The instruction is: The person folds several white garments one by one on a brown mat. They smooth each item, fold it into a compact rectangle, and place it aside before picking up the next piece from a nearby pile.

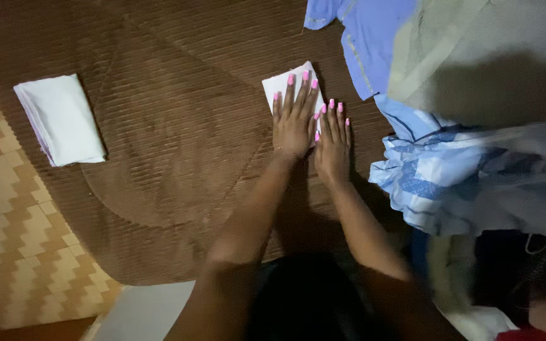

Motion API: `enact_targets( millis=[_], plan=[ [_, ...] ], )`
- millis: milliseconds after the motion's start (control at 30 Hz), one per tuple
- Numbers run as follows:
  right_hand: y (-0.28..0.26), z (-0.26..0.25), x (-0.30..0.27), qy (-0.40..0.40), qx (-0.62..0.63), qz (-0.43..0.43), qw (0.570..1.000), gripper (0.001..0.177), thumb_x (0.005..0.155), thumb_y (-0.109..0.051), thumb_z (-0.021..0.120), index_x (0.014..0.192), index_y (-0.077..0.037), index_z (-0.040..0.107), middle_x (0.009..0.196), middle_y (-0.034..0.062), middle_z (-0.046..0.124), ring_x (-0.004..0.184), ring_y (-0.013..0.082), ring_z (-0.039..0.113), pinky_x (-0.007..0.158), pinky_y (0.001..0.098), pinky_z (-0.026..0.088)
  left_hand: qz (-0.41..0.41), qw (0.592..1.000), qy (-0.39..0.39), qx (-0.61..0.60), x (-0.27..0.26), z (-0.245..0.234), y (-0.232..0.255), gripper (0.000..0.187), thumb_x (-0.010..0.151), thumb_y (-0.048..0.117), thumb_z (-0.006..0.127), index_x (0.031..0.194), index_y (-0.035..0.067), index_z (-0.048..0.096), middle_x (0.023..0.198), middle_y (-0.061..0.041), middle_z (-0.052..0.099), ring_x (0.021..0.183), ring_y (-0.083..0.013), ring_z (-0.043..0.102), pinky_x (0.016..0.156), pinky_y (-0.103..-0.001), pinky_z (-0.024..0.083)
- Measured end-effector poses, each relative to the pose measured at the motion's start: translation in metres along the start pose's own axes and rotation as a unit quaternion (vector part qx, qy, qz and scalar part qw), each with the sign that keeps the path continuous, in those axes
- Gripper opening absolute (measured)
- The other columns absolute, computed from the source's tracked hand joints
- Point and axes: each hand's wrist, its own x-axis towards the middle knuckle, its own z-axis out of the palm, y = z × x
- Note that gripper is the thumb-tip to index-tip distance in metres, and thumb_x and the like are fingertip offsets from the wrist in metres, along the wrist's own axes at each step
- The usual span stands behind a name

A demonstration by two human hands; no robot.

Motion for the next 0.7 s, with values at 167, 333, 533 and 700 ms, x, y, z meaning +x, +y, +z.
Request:
enact_targets(
  millis=[167,333,533,700],
  plan=[
    [0.013,0.017,0.009,-0.041,-0.028,0.000,0.999,0.057,0.112,-0.023,0.033,0.166,-0.009,0.022,0.174,0.0110,0.014,0.161,0.0289,0.010,0.130,0.0531,0.004,-0.011,0.996,-0.092,-0.015,0.014,0.000,-0.003,0.070,0.108,0.044,0.040,0.168,0.027,0.006,0.173,0.003,-0.009,0.160,-0.0208,-0.011,0.132,-0.053,-0.002],
    [0.006,0.007,0.003,-0.001,0.026,-0.008,1.000,0.062,0.112,-0.035,0.035,0.166,-0.007,0.021,0.174,0.0141,0.014,0.162,0.0316,0.008,0.130,0.0566,0.005,-0.030,0.994,-0.104,-0.032,0.004,-0.019,-0.022,0.072,0.106,0.060,0.036,0.167,0.029,0.010,0.174,0.000,-0.002,0.159,-0.0274,-0.010,0.128,-0.061,-0.006],
    [-0.026,-0.014,-0.037,0.051,-0.027,-0.043,0.997,0.063,0.108,-0.029,0.055,0.163,-0.009,0.033,0.174,0.0116,0.025,0.161,0.0361,0.016,0.128,0.0590,0.012,-0.244,0.689,0.615,-0.297,-0.069,-0.042,-0.196,0.098,0.098,0.046,0.075,0.164,0.004,0.016,0.165,-0.015,0.039,0.147,-0.0291,0.053,0.124,-0.048,0.047],
    [-0.053,-0.005,-0.043,0.090,0.025,-0.034,0.995,0.071,0.101,-0.028,0.069,0.160,-0.005,0.036,0.167,0.0178,0.032,0.152,0.0387,0.024,0.124,0.0600,0.017,-0.585,0.477,0.503,-0.421,-0.165,-0.062,-0.361,0.081,0.093,0.046,0.078,0.147,0.004,0.034,0.145,-0.017,0.050,0.126,-0.0301,0.060,0.109,-0.046,0.054]
  ],
)
